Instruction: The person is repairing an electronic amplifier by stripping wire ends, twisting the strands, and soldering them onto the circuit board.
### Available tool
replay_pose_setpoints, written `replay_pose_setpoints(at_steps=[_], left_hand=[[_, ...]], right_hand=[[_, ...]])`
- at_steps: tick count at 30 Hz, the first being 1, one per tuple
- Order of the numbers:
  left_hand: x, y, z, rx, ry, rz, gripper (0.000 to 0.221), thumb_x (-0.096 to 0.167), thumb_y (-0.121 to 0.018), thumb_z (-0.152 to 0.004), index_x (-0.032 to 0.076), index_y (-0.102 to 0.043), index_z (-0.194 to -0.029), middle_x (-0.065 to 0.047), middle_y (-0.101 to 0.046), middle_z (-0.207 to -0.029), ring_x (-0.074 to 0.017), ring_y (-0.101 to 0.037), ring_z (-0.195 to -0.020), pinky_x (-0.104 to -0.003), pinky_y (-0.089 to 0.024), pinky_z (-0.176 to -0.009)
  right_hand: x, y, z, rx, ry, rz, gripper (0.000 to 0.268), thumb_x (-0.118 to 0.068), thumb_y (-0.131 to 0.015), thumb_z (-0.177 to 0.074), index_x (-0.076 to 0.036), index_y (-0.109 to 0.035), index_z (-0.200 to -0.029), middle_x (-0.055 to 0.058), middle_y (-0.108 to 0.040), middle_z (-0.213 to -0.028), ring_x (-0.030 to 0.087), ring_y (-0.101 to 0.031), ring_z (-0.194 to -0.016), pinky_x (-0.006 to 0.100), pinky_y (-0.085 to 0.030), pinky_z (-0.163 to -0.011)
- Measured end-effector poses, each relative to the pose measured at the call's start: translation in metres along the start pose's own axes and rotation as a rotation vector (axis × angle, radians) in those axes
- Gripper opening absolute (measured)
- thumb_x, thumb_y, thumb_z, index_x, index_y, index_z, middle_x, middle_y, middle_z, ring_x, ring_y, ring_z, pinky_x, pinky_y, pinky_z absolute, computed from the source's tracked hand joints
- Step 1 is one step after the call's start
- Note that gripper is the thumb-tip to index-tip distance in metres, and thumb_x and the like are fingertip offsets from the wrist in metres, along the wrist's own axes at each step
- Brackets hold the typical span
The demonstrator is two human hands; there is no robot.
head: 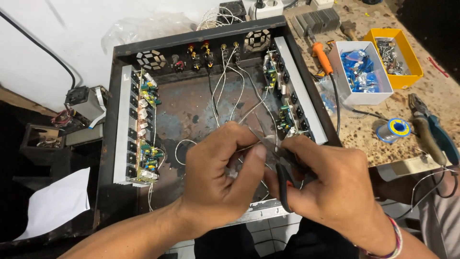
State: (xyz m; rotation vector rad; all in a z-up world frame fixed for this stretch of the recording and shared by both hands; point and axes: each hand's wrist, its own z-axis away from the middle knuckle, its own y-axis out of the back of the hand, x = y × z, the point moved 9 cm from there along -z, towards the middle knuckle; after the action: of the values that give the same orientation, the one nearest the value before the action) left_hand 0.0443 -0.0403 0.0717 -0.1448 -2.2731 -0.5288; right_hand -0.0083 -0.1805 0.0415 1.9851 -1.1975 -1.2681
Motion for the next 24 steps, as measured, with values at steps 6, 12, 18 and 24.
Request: replay_pose_setpoints(at_steps=[6,12,18,24], left_hand=[[-0.001,0.0,0.004,0.02,-0.002,0.003,0.016,0.019,-0.066,-0.098,0.011,-0.058,-0.088,0.002,-0.044,-0.07,-0.0102,-0.041,-0.06,-0.026,-0.036,-0.055],[0.006,0.004,0.009,0.12,-0.218,-0.008,0.009,0.007,-0.074,-0.094,0.008,-0.069,-0.087,0.002,-0.059,-0.061,-0.008,-0.045,-0.052,-0.025,-0.043,-0.054],[-0.022,0.005,-0.004,0.11,0.1,-0.034,0.012,0.022,-0.072,-0.095,0.012,-0.074,-0.088,0.008,-0.064,-0.064,-0.0041,-0.034,-0.054,-0.023,-0.03,-0.051],[-0.025,0.003,-0.003,0.096,0.11,-0.136,0.016,0.027,-0.072,-0.094,0.015,-0.074,-0.085,0.007,-0.039,-0.059,-0.0072,-0.035,-0.056,-0.025,-0.03,-0.054]], right_hand=[[-0.001,0.003,0.002,0.077,-0.019,-0.028,0.031,-0.036,-0.082,-0.071,-0.017,-0.068,-0.091,-0.004,-0.048,-0.05,0.013,-0.043,-0.041,0.03,-0.039,-0.044],[0.017,0.01,0.003,0.159,-0.103,-0.058,0.025,-0.027,-0.088,-0.08,-0.016,-0.066,-0.083,-0.007,-0.061,-0.053,0.003,-0.049,-0.042,0.026,-0.038,-0.036],[0.038,0.024,0.005,0.1,-0.156,-0.068,0.025,-0.038,-0.078,-0.081,-0.016,-0.066,-0.077,-0.005,-0.06,-0.05,0.006,-0.051,-0.036,0.025,-0.042,-0.034],[0.04,0.024,0.017,-0.078,-0.239,-0.056,0.027,-0.044,-0.083,-0.071,-0.021,-0.074,-0.08,-0.008,-0.067,-0.049,0.008,-0.057,-0.036,0.025,-0.05,-0.039]])
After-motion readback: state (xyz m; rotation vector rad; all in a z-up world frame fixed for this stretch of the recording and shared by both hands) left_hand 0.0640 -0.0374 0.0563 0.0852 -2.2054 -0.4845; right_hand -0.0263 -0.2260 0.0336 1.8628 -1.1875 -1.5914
